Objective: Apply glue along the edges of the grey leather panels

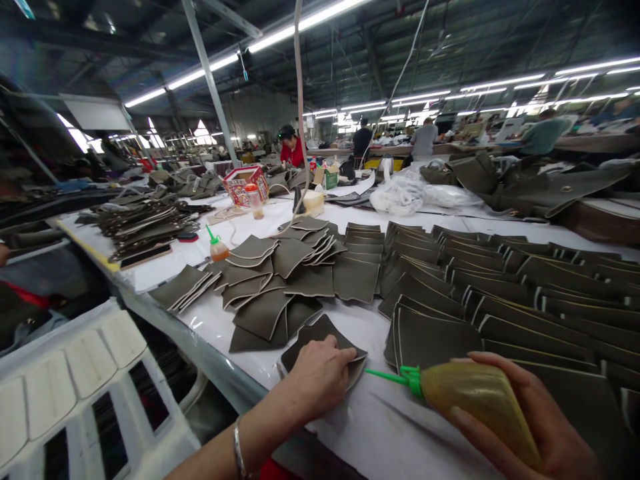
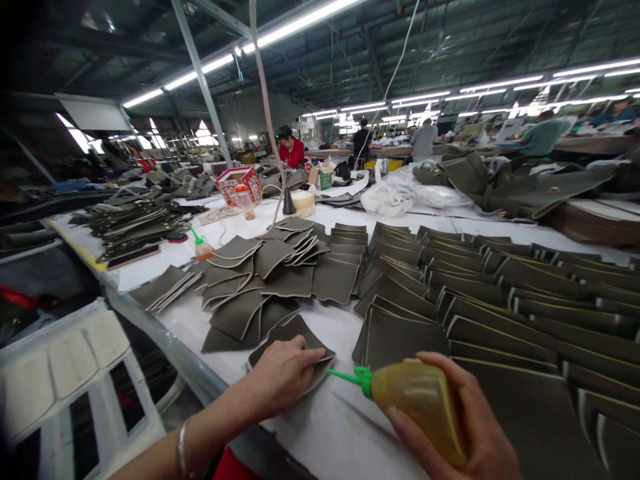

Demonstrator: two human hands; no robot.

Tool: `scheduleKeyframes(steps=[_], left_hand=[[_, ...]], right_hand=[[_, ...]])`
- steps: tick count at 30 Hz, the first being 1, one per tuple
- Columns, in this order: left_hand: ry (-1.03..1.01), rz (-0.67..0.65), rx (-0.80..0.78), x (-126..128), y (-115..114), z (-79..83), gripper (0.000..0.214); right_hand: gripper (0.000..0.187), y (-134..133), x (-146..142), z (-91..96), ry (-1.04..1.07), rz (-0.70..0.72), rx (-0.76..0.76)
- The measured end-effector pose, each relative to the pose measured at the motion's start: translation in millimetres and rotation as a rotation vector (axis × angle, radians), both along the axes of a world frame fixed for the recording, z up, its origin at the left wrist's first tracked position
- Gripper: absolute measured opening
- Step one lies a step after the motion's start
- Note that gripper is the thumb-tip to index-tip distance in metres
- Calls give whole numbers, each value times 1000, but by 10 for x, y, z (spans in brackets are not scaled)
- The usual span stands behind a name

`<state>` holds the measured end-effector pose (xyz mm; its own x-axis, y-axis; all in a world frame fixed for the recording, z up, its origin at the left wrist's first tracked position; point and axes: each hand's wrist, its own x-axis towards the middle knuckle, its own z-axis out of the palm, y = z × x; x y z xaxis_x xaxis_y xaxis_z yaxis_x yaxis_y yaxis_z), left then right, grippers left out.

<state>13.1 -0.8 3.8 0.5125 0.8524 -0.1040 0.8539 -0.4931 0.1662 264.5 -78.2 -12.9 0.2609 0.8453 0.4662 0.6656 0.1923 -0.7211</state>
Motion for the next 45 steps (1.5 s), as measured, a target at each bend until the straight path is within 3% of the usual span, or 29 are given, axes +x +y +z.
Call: scheduleKeyframes(steps=[9, 18, 30, 34, 40, 45], left_hand=[[-42, 17, 20, -19, -19, -80, 30], [-51, -5, 33, -22, -37, -120, 26], [-74, -43, 62, -65, -61, -132, 20], [-64, -75, 9, -92, -35, -70, 24], [-65, -137, -46, -157, 23, -24, 32], [-98, -159, -77, -198, 57, -31, 37]], right_hand=[[52, 179, -85, -30, -224, 181, 49], [45, 209, -138, -4, -312, 228, 85], [45, 230, -86, -48, -304, 233, 41], [46, 216, -86, -28, -248, 156, 9], [47, 186, -61, -68, -175, 250, -69], [48, 169, -37, -136, -129, 175, -107]])
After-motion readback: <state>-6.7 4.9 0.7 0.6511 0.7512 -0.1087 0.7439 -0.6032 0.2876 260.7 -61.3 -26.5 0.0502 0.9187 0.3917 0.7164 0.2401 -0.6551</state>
